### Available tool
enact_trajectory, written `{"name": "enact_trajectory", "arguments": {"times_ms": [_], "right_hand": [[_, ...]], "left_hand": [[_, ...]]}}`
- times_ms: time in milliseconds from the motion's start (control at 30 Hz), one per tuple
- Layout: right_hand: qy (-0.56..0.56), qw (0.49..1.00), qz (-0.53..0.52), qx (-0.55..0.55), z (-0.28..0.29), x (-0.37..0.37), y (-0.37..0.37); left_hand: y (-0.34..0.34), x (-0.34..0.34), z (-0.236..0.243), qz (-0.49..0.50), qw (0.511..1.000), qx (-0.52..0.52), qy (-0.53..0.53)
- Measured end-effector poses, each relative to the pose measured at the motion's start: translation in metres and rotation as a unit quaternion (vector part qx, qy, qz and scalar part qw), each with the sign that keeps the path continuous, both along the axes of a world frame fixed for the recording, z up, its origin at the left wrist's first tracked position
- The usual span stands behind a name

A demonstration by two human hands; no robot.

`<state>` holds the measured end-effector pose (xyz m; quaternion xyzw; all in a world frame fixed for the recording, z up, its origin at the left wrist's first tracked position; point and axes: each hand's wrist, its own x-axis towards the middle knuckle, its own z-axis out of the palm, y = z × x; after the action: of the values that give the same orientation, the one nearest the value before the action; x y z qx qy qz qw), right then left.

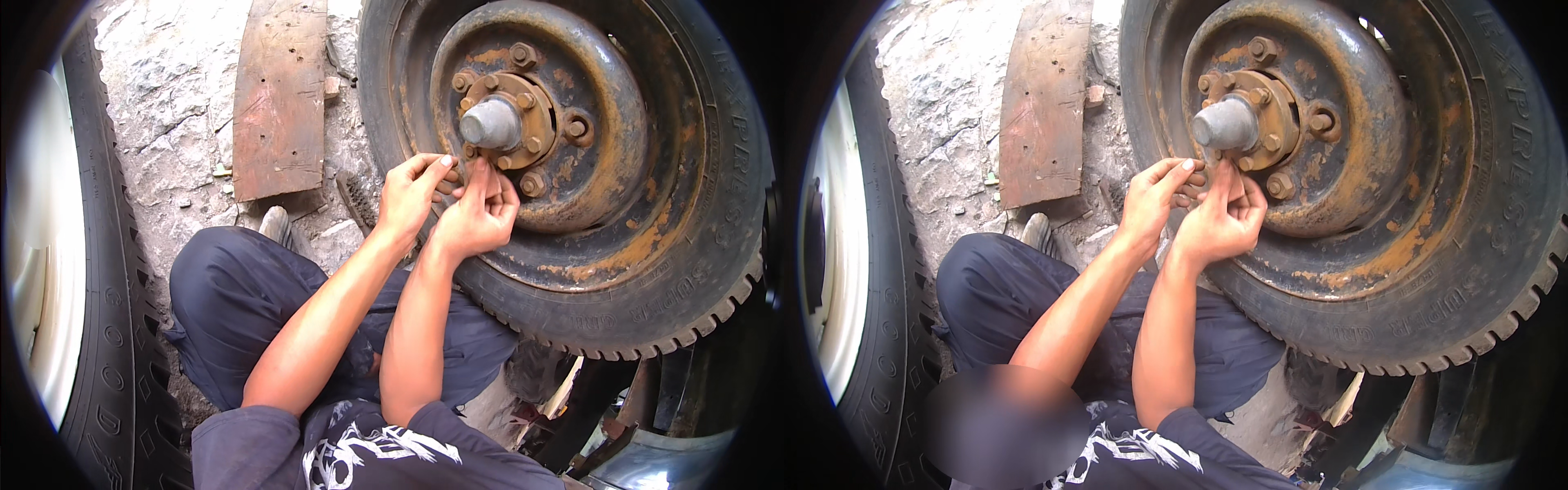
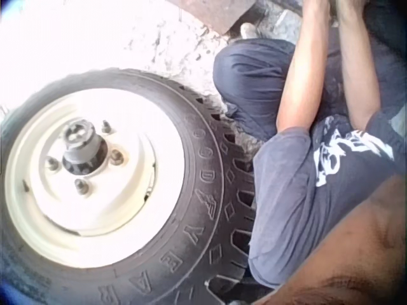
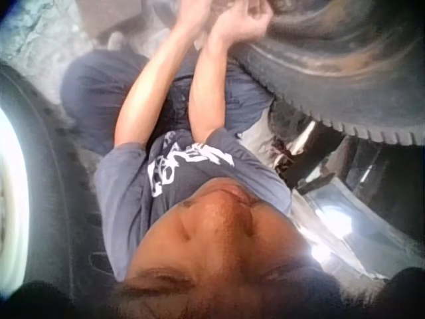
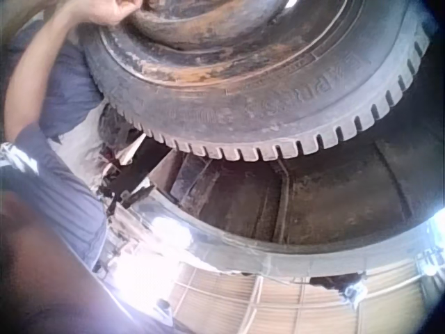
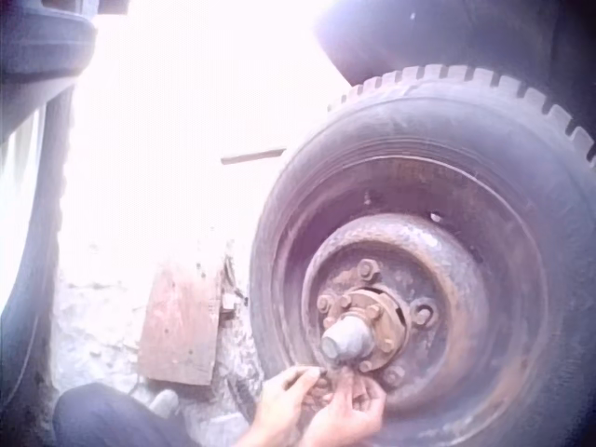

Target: The person sits on the ground and uses both hands to manipulate a small metal part on the center of a vehicle wheel hub. They repeatedly insert, rotate, and adjust the part around the axle nut area.

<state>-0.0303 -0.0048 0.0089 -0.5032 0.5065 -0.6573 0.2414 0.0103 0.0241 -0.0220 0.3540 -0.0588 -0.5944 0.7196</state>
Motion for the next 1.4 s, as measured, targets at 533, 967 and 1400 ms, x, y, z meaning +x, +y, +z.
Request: {"name": "enact_trajectory", "arguments": {"times_ms": [533,967,1400], "right_hand": [[-0.007,1.0,0.007,-0.012,-0.003,-0.002,-0.01],[-0.04,0.999,0.027,-0.018,-0.032,-0.067,0.04],[0.109,0.971,0.208,0.046,-0.014,-0.121,0.062]], "left_hand": [[0.001,0.008,-0.006,0.025,1.0,0.011,-0.007],[0.01,-0.027,-0.005,-0.168,0.983,-0.037,-0.062],[0.017,-0.049,0.005,-0.097,0.983,-0.152,0.039]]}}
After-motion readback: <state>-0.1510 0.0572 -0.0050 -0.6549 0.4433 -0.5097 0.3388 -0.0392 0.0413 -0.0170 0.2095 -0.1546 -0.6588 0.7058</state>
